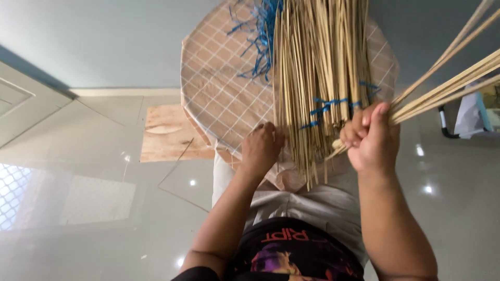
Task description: Tying small bundles of thin wooden sticks together using blue plastic strips.
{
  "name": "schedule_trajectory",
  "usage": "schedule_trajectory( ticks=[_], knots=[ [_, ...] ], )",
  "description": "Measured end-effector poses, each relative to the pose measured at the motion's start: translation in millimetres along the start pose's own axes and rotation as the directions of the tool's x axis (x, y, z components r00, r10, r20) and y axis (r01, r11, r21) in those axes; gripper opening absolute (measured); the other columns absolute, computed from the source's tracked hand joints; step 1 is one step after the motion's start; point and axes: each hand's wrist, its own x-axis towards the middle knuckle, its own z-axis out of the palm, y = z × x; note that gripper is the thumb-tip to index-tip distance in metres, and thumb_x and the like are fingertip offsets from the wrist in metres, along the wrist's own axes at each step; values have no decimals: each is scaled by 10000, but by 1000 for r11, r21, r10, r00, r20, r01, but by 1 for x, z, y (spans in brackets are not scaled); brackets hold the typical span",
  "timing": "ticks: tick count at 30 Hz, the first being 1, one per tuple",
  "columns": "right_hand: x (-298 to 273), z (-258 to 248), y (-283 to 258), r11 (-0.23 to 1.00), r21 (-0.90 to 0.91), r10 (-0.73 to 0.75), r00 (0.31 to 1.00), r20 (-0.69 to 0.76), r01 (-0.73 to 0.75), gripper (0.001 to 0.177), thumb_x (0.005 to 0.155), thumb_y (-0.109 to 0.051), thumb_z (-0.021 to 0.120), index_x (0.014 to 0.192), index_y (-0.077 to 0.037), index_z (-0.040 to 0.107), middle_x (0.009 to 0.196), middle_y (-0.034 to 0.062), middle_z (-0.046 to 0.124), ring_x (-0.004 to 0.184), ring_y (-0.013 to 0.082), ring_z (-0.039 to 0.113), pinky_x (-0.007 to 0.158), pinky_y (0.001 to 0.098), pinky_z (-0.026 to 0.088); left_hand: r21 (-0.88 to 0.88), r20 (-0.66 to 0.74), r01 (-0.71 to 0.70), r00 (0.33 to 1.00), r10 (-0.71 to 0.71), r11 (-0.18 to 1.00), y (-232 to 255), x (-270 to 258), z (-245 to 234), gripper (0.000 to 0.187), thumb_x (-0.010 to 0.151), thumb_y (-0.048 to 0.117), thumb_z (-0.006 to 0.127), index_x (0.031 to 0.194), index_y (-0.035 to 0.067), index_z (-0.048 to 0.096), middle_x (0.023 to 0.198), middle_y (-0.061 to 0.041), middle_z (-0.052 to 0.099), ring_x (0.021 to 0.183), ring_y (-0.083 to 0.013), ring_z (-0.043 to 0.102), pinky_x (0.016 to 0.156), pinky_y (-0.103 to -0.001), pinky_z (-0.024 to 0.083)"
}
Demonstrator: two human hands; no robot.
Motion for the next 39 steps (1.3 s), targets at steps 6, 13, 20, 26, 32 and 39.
schedule_trajectory(
  ticks=[6,13,20,26,32,39],
  knots=[
    [-9,-13,22,988,142,64,998,10,-65,458,1089,-594,385,810,-230,401,563,-67,212,366,69,210,379,231,283,-81,24,176,984,-175,981,-25,9,5,219,899,296,620,985,117,712,757,-101,751,780,-392,750,708,-530,589],
    [-13,-15,26,987,145,55,997,51,-62,466,1101,-570,392,802,-214,416,554,-63,228,357,71,233,370,229,303,-329,-76,232,960,-271,915,1,-8,-39,336,938,178,603,1226,13,654,755,-199,738,734,-418,735,663,-524,555],
    [-16,-14,41,976,192,86,994,69,-98,444,1104,-532,419,815,-196,434,554,-45,239,354,86,240,375,243,319,-415,-146,230,938,-315,880,-4,-19,-54,322,1014,259,529,1118,39,741,571,-104,636,590,-301,639,613,-448,519],
    [-11,7,46,977,185,93,992,86,-107,373,1109,-488,435,918,-177,513,548,-54,263,357,70,267,386,223,334,-677,-249,80,911,-330,731,-4,-32,-56,284,1038,199,545,1139,5,726,620,-105,674,536,-187,580,533,-310,481],
    [5,40,44,996,60,59,982,180,-70,413,1094,-432,497,1220,-56,612,540,-61,401,397,64,370,409,232,389,-948,-143,-33,933,-330,317,10,-38,-23,270,1047,137,558,1206,-41,683,785,-168,743,537,-167,647,460,-234,479],
    [0,59,45,989,-47,144,986,82,-140,278,1008,-297,680,961,-24,658,549,-52,367,408,46,398,372,215,394,-895,-152,-74,978,-144,440,45,-51,-10,204,1016,78,622,1135,-37,741,870,-178,779,617,-205,732,535,-260,573]
  ],
)
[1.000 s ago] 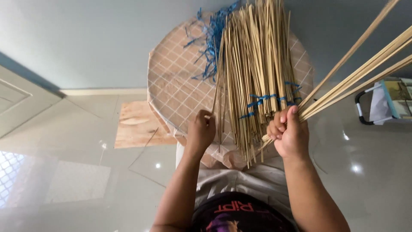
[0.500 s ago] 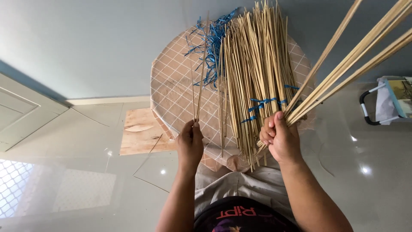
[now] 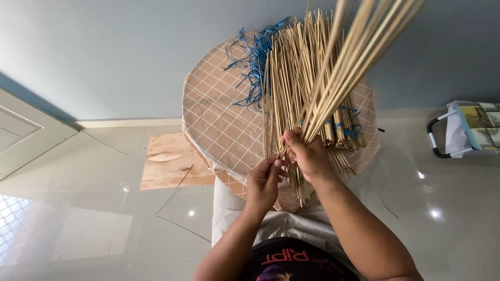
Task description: Tying small bundles of thin wooden sticks together using blue plastic strips.
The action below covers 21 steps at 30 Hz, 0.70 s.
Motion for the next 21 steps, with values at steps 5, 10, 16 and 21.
schedule_trajectory(
  ticks=[5,10,16,21],
  knots=[
    [4,-2,-1,999,-15,-43,999,5,43,383,1049,-352,612,994,21,681,670,61,476,528,134,542,441,268,481,-37,-15,-68,998,67,997,5,3,0,218,1028,34,565,1168,-52,709,895,-167,734,705,-217,736,605,-302,620],
    [2,2,-12,996,-66,-62,998,29,63,414,1047,-381,612,1029,17,721,721,96,531,583,161,565,461,274,503,83,26,-118,993,116,990,11,2,-6,209,1024,35,579,1166,-32,718,834,-133,695,517,-176,678,456,-265,584],
    [7,10,-17,962,-189,-200,980,10,198,396,1112,-288,470,1249,41,643,713,117,622,575,111,503,498,218,448,326,122,-288,957,262,900,19,10,-7,163,1017,76,601,1033,46,760,869,-104,641,667,-227,621,605,-305,511],
    [23,12,-5,934,-206,-290,956,34,291,335,1104,-299,505,1100,-5,666,778,157,660,787,267,693,724,379,584,300,80,-257,966,245,918,5,12,-14,101,1004,76,636,994,31,727,968,-122,685,600,-193,548,552,-308,447]
  ],
)
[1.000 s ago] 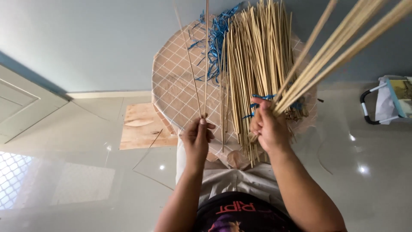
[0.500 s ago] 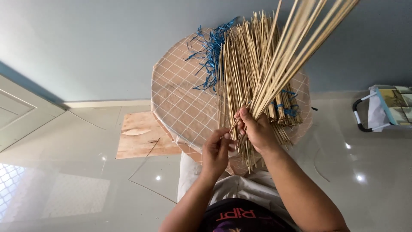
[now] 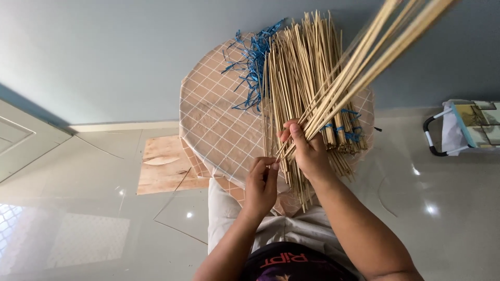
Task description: Tying small bundles of thin wooden sticks together using blue plastic strips.
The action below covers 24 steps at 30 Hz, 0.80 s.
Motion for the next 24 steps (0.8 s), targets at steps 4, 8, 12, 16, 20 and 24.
schedule_trajectory(
  ticks=[4,8,12,16,20,24],
  knots=[
    [-2,12,-3,976,208,55,998,26,-59,294,1084,-271,531,1130,2,627,713,113,615,629,202,663,580,312,587,-85,-17,-39,999,38,996,5,4,-3,79,978,18,663,993,-7,736,906,-141,640,606,-213,613,551,-300,500],
    [-5,13,3,912,378,139,986,90,-163,305,1075,-322,544,1041,-20,572,591,57,500,478,170,571,450,313,534,-40,-99,-55,994,51,998,7,0,-5,41,905,74,779,914,35,784,729,-78,628,587,-190,619,545,-274,517],
    [-10,18,23,865,457,193,978,80,-208,295,1080,-328,555,999,-44,570,559,-41,316,410,77,395,406,237,428,31,-183,23,983,-17,999,-4,0,0,139,813,148,891,853,90,772,667,-47,692,596,-195,592,566,-311,501],
    [-5,17,25,894,400,169,978,122,-204,424,1087,-435,528,789,-134,539,538,-73,277,390,62,360,397,205,366,-38,-159,-66,985,59,997,-20,9,-9,118,883,167,831,874,79,755,732,-82,696,628,-214,633,570,-311,519],
    [-12,28,19,977,154,123,978,169,-150,547,1082,-397,535,605,-133,494,438,-35,350,373,73,350,393,215,315,0,-166,-188,969,185,982,-25,32,-26,178,930,226,777,968,66,710,860,-114,694,740,-259,634,691,-368,517],
    [-25,37,56,993,92,56,969,240,-80,502,952,-534,693,717,-91,666,472,8,511,464,74,489,455,236,390,12,-43,-206,977,207,978,34,64,-44,548,820,230,875,1246,-8,627,1095,-216,673,1043,-374,653,967,-486,505]
  ],
)
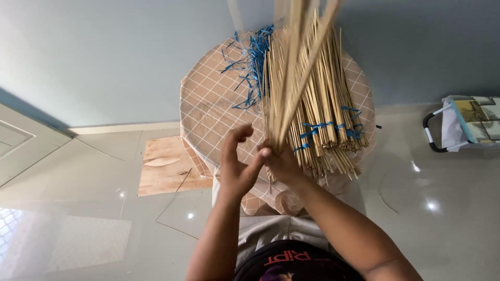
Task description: Tying small bundles of thin wooden sticks together using blue plastic strips.
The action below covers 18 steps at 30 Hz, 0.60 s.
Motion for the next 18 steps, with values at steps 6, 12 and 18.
schedule_trajectory(
  ticks=[6,12,18],
  knots=[
    [-6,22,-24,973,-226,81,983,167,-42,567,939,32,327,1501,-13,395,1254,190,614,1081,285,642,888,375,550,-319,122,322,947,-298,892,15,7,12,495,800,81,869,1215,-18,617,867,-88,682,830,-185,668,844,-354,552],
    [-24,16,-57,869,-491,208,942,264,-54,107,804,-99,652,846,-66,560,607,158,507,578,348,572,560,439,459,-560,-266,311,810,-522,768,24,16,5,508,1107,325,453,621,178,466,433,-30,416,349,-91,368,363,-214,219],
    [-31,6,-110,735,-677,239,919,314,40,234,1013,-134,554,1223,-58,623,967,210,775,835,439,762,690,508,620,-836,-273,162,706,-653,525,14,-3,-1,368,1084,331,523,761,185,423,582,19,378,383,-136,410,377,-237,388]
  ],
)
